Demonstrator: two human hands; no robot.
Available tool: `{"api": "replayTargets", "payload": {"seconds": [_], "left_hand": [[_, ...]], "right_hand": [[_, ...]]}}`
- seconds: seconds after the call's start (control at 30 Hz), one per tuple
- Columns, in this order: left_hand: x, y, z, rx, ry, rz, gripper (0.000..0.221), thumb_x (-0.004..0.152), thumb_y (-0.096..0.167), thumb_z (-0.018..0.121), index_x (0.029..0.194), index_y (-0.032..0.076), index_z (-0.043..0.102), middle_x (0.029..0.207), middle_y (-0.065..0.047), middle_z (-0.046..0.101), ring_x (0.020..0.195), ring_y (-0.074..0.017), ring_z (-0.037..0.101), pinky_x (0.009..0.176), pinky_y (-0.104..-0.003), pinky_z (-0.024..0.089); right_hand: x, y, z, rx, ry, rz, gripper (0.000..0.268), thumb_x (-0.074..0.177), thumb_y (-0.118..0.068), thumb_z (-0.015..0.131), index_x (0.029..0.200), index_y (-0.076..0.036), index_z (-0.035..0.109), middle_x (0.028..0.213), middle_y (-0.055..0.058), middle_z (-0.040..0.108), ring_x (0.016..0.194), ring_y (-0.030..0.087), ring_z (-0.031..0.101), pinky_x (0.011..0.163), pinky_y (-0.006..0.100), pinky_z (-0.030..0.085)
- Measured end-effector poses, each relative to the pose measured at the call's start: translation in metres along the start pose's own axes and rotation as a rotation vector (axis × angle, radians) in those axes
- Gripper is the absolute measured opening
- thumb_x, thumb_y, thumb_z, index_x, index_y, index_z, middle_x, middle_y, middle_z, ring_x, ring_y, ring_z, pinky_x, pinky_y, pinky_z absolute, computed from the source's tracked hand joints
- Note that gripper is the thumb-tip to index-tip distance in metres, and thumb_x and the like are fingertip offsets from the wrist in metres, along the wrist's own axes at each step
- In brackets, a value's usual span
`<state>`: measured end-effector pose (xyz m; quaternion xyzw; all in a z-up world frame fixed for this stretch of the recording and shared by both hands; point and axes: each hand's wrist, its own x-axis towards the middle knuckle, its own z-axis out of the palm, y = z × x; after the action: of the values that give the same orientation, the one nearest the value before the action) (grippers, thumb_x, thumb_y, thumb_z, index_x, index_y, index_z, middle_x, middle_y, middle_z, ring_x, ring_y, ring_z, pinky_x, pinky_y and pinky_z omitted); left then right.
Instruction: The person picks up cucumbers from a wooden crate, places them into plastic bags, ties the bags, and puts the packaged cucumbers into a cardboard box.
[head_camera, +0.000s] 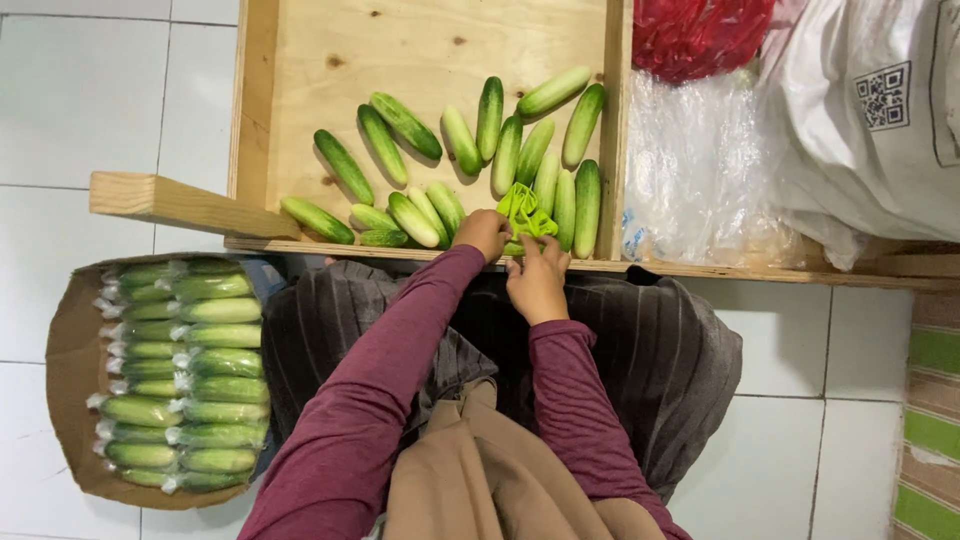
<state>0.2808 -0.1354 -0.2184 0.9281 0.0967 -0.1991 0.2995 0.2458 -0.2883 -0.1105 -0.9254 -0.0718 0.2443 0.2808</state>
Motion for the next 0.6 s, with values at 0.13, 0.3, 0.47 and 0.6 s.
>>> {"api": "replayTargets", "payload": {"seconds": [0.13, 0.3, 0.47, 0.6], "left_hand": [[0.006, 0.008, 0.009, -0.134, 0.008, 0.013, 0.012, 0.088, 0.030, 0.075, 0.096, 0.023, 0.081, 0.095, -0.007, 0.077, 0.104, -0.0309, 0.073, 0.093, -0.045, 0.057], [-0.051, 0.054, -0.051, -0.492, -0.103, 0.305, 0.015, 0.083, 0.025, 0.080, 0.096, 0.017, 0.079, 0.092, -0.007, 0.079, 0.099, -0.0299, 0.074, 0.092, -0.044, 0.057], [-0.071, 0.033, -0.107, -0.526, -0.065, 0.326, 0.018, 0.088, 0.016, 0.071, 0.106, 0.016, 0.076, 0.102, -0.012, 0.078, 0.108, -0.0348, 0.069, 0.098, -0.050, 0.053], [-0.039, -0.058, -0.132, -0.229, 0.220, -0.066, 0.030, 0.091, 0.015, 0.063, 0.119, 0.021, 0.074, 0.115, -0.007, 0.075, 0.116, -0.0333, 0.067, 0.103, -0.049, 0.052]], "right_hand": [[-0.008, -0.014, -0.016, 0.060, 0.075, -0.011, 0.071, 0.089, -0.006, 0.072, 0.153, -0.002, 0.040, 0.151, 0.030, 0.030, 0.138, 0.053, 0.028, 0.115, 0.066, 0.031], [-0.001, -0.011, -0.017, 0.202, 0.207, -0.050, 0.101, 0.072, 0.003, 0.077, 0.160, -0.015, 0.031, 0.151, 0.034, 0.032, 0.143, 0.057, 0.029, 0.122, 0.059, 0.020], [0.019, 0.025, 0.015, 0.332, 0.301, -0.220, 0.026, 0.086, 0.000, 0.067, 0.106, -0.014, 0.075, 0.106, 0.016, 0.070, 0.111, 0.039, 0.065, 0.101, 0.046, 0.049], [0.021, 0.031, 0.013, 0.329, 0.299, -0.020, 0.021, 0.095, -0.009, 0.066, 0.107, -0.022, 0.076, 0.103, 0.011, 0.075, 0.107, 0.034, 0.069, 0.095, 0.043, 0.052]]}}
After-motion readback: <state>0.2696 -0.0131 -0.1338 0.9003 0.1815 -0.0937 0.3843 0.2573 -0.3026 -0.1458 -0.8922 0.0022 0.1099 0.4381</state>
